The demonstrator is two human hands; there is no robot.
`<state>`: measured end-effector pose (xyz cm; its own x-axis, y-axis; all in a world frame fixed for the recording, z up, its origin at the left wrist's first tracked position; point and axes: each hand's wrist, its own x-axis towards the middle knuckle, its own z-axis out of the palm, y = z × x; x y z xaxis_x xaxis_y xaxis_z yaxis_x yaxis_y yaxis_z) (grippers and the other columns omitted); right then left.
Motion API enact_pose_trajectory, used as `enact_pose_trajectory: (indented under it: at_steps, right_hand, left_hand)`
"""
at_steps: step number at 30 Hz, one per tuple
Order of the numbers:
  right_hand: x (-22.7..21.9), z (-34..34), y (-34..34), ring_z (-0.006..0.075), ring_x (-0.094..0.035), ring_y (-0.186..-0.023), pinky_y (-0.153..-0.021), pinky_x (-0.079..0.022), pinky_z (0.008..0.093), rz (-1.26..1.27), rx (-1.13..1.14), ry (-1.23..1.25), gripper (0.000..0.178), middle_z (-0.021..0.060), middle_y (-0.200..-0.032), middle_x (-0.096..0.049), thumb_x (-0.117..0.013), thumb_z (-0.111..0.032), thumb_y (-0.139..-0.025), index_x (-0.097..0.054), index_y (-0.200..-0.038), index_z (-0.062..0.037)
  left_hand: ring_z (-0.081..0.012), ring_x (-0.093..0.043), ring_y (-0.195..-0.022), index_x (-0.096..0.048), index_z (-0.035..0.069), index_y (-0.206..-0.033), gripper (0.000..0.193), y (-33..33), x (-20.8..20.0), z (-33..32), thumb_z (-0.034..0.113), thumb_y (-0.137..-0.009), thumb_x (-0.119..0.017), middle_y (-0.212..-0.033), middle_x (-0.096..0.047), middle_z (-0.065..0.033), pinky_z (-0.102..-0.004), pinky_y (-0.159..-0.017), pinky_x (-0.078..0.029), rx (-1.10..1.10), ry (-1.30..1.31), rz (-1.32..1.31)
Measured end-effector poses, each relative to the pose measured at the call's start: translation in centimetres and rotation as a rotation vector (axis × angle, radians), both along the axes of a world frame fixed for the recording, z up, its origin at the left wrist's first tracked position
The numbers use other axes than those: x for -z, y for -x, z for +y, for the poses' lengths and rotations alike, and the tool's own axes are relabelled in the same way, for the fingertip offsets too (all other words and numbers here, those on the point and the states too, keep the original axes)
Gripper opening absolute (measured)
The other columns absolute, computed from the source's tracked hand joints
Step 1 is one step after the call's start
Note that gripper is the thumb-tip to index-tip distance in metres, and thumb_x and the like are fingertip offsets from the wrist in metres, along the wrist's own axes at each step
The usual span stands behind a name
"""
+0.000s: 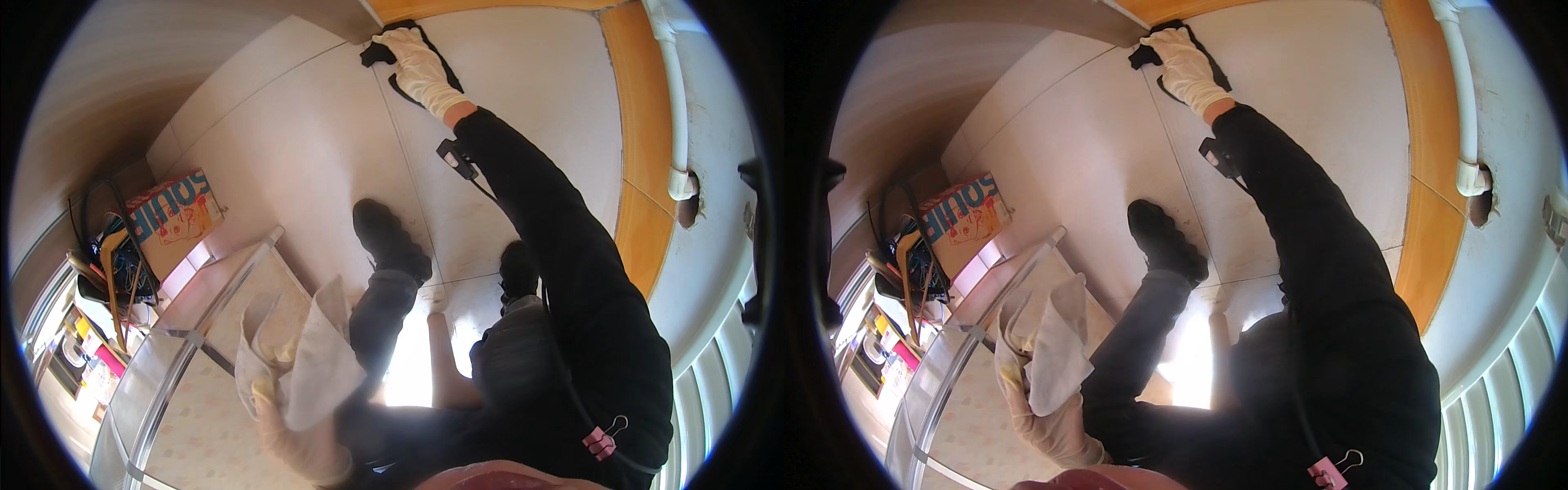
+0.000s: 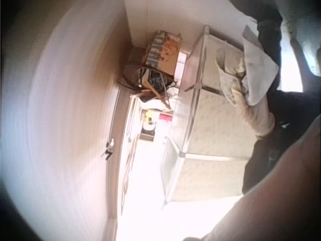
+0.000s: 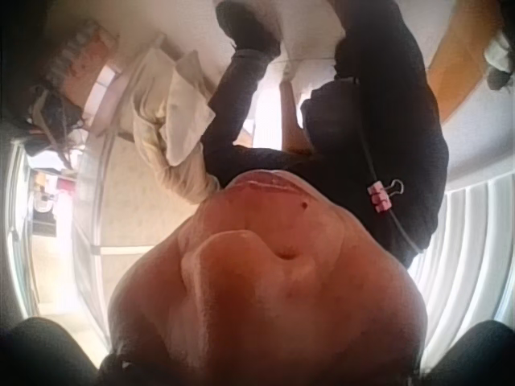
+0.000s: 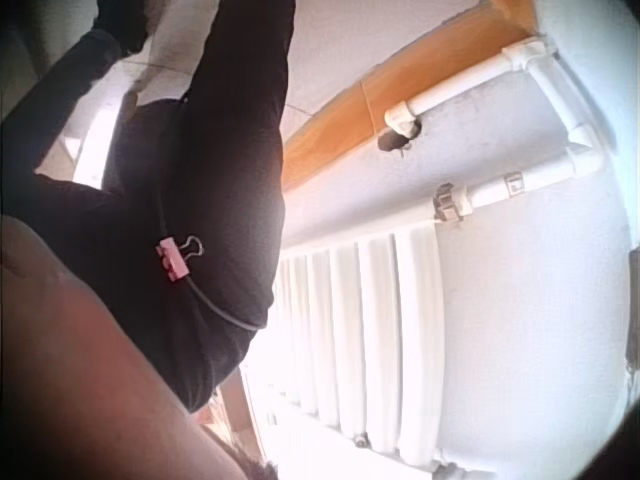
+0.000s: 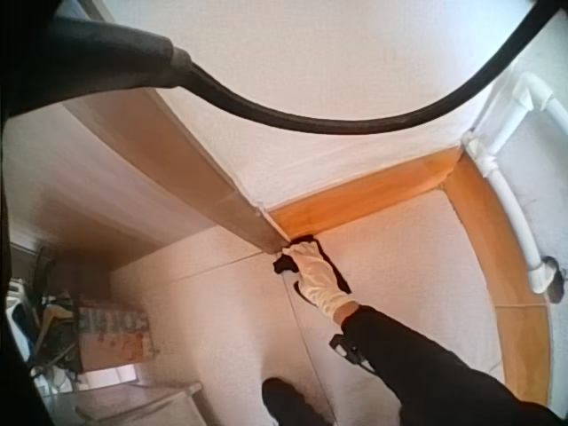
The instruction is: The person carries a metal basin to a tiled area, pours water into it from a red plastic scoop, then uses a black cloth to wipe the floor. They repeatedly wring the cloth in the basin and continue wiping different sections of the floor.
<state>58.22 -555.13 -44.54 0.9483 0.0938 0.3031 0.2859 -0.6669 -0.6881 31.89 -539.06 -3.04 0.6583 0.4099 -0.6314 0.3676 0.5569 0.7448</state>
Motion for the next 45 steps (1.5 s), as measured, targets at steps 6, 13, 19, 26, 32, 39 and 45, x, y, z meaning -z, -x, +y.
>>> enact_pose_trajectory:
  at_steps: [6,13,19,26,32,39,45]
  right_hand:
    - [-1.0,3.0,1.5,0.0242,-0.052,-0.122,-0.104,-0.044,0.0342,-0.01,-0.216,0.014,0.054,0.0013,-0.119,-0.06,-0.06,0.011,-0.071,-0.061,-0.118,-0.0147]
    - [0.8,9.5,-3.9,0.0271,-0.051,-0.122,-0.101,-0.045,0.0346,0.123,-0.371,-0.112,0.052,0.0018,-0.124,-0.058,-0.055,0.014,-0.072,-0.061,-0.117,-0.0137]
    - [-0.3,6.1,2.9,0.0325,-0.055,-0.112,-0.096,-0.049,0.0392,0.169,-0.734,-0.11,0.048,0.0024,-0.117,-0.06,-0.061,0.012,-0.073,-0.064,-0.111,-0.0156]
    - [-0.7,0.5,3.2,0.0286,-0.061,-0.105,-0.095,-0.047,0.0346,0.051,-0.34,-0.311,0.038,0.0093,-0.106,-0.067,-0.058,0.013,-0.074,-0.066,-0.105,-0.0089]
    - [0.3,9.3,-0.2,0.0296,-0.053,-0.121,-0.099,-0.047,0.0352,0.168,-0.451,-0.216,0.054,0.0026,-0.124,-0.062,-0.05,0.015,-0.071,-0.065,-0.112,-0.0166]
    - [-1.1,6.8,4.3,0.0292,-0.061,-0.111,-0.1,-0.048,0.039,0.148,-0.5,-0.246,0.03,0.0064,-0.107,-0.069,-0.06,0.004,-0.077,-0.068,-0.099,-0.0141]
    - [0.6,4.9,-0.4,0.0315,-0.062,-0.103,-0.091,-0.051,0.0365,-0.064,-0.085,-0.329,0.035,0.0088,-0.104,-0.069,-0.056,0.01,-0.073,-0.068,-0.099,-0.0112]
  left_hand:
    - [-0.0285,-0.056,-0.123,-0.038,0.0,-0.147,0.055,0.2,0.9,-0.2,0.028,-0.102,-0.052,-0.138,-0.055,-0.0164,-0.0458,-0.108,-0.04,0.028,-0.124,0.109]
    - [-0.0291,-0.052,-0.128,-0.037,0.001,-0.148,0.057,0.2,1.6,0.3,0.028,-0.101,-0.054,-0.142,-0.051,-0.0162,-0.0476,-0.11,-0.039,-0.013,-0.26,0.149]
    - [-0.0294,-0.052,-0.128,-0.036,0.002,-0.149,0.057,-0.8,0.7,-0.2,0.028,-0.101,-0.054,-0.142,-0.051,-0.0158,-0.0494,-0.11,-0.038,-0.077,-0.16,0.112]
    - [-0.0292,-0.053,-0.126,-0.036,0.001,-0.148,0.057,0.3,0.8,0.8,0.028,-0.101,-0.054,-0.139,-0.053,-0.0158,-0.0484,-0.11,-0.038,-0.094,-0.174,0.106]
    - [-0.0299,-0.052,-0.127,-0.036,0.001,-0.148,0.057,-0.3,0.7,0.6,0.028,-0.101,-0.054,-0.14,-0.052,-0.0155,-0.0492,-0.109,-0.038,-0.083,-0.202,0.139]
    - [-0.03,-0.051,-0.128,-0.036,0.0,-0.148,0.058,0.0,0.5,0.9,0.03,-0.102,-0.052,-0.14,-0.051,-0.0179,-0.0489,-0.11,-0.037,-0.083,-0.154,0.051]
    - [-0.0302,-0.051,-0.128,-0.034,-0.002,-0.148,0.059,0.4,1.0,2.0,0.029,-0.102,-0.053,-0.14,-0.051,-0.0185,-0.048,-0.11,-0.038,-0.055,-0.146,0.057]
